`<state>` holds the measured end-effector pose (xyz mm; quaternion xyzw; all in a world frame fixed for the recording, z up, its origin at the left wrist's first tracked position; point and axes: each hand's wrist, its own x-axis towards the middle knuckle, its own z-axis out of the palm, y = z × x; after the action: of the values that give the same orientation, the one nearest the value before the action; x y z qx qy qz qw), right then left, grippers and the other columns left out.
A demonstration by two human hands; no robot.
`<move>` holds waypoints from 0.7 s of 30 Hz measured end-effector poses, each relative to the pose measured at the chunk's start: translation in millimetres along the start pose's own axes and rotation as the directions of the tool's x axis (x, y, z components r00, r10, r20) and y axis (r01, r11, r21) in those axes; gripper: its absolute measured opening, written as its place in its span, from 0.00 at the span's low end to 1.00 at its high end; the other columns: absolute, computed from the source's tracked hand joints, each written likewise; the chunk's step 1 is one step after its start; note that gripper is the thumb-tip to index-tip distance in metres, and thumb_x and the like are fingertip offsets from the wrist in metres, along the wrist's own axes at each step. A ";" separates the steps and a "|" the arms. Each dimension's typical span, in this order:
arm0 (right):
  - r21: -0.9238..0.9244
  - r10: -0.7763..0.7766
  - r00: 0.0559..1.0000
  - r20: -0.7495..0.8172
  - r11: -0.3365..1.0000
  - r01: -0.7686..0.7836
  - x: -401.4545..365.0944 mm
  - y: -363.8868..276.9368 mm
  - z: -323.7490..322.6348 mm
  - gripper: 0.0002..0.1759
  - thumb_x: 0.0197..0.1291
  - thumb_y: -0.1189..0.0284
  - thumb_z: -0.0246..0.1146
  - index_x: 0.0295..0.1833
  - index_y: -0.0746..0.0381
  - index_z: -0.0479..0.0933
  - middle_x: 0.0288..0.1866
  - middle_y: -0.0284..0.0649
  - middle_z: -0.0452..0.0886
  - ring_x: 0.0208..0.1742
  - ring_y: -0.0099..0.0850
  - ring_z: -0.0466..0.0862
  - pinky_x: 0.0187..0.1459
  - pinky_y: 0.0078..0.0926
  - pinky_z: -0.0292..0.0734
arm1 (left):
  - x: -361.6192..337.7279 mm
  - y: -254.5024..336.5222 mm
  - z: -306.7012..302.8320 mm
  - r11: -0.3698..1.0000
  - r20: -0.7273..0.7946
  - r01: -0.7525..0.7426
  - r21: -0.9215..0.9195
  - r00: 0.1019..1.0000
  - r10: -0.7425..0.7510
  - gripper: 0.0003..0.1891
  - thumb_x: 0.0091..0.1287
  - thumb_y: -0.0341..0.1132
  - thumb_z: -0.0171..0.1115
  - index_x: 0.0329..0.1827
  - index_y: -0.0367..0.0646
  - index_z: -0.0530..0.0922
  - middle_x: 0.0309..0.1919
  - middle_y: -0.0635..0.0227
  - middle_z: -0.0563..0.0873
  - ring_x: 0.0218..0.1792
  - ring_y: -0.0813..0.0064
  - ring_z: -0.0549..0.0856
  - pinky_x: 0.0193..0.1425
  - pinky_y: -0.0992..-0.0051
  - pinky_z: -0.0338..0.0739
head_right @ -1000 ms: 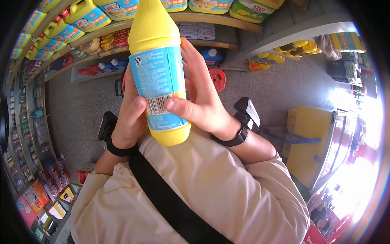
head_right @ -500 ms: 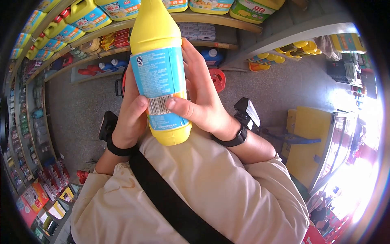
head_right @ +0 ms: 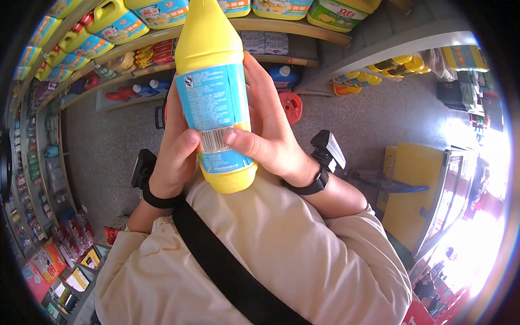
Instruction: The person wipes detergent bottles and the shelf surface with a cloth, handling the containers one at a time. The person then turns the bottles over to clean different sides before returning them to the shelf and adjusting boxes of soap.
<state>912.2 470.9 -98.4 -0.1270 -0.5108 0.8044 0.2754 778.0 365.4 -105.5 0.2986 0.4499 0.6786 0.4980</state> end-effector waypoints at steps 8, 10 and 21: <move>-0.006 -0.011 1.000 -0.023 1.000 0.011 1.0 -0.3 -0.9 0.61 0.52 0.55 0.71 0.80 0.66 0.39 0.79 0.51 0.53 0.80 0.41 0.54 0.77 0.42 0.48 | 4.1 0.1 0.7 1.000 0.017 -0.008 0.002 1.000 0.008 0.60 0.60 0.43 0.72 0.80 0.41 0.31 0.73 0.52 0.58 0.75 0.59 0.60 0.77 0.60 0.56; -0.002 -0.006 0.999 -0.031 1.000 0.006 1.3 -0.8 -1.0 0.61 0.52 0.55 0.71 0.80 0.66 0.39 0.78 0.51 0.53 0.79 0.41 0.54 0.77 0.42 0.48 | 4.8 0.1 0.7 1.000 0.016 -0.004 -0.011 1.000 0.004 0.60 0.60 0.43 0.72 0.80 0.41 0.31 0.73 0.52 0.58 0.75 0.59 0.60 0.77 0.60 0.56; -0.011 -0.012 0.999 -0.036 1.000 0.011 0.9 -0.1 -3.8 0.60 0.52 0.59 0.69 0.80 0.66 0.40 0.78 0.51 0.54 0.79 0.41 0.55 0.77 0.42 0.49 | 5.3 0.8 0.9 1.000 0.031 -0.009 0.000 0.999 0.009 0.58 0.61 0.40 0.71 0.81 0.41 0.32 0.74 0.52 0.58 0.75 0.60 0.60 0.77 0.61 0.56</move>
<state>913.3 474.3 -100.0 -0.1399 -0.5109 0.7977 0.2884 776.7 370.6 -104.6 0.3111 0.4408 0.6760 0.5019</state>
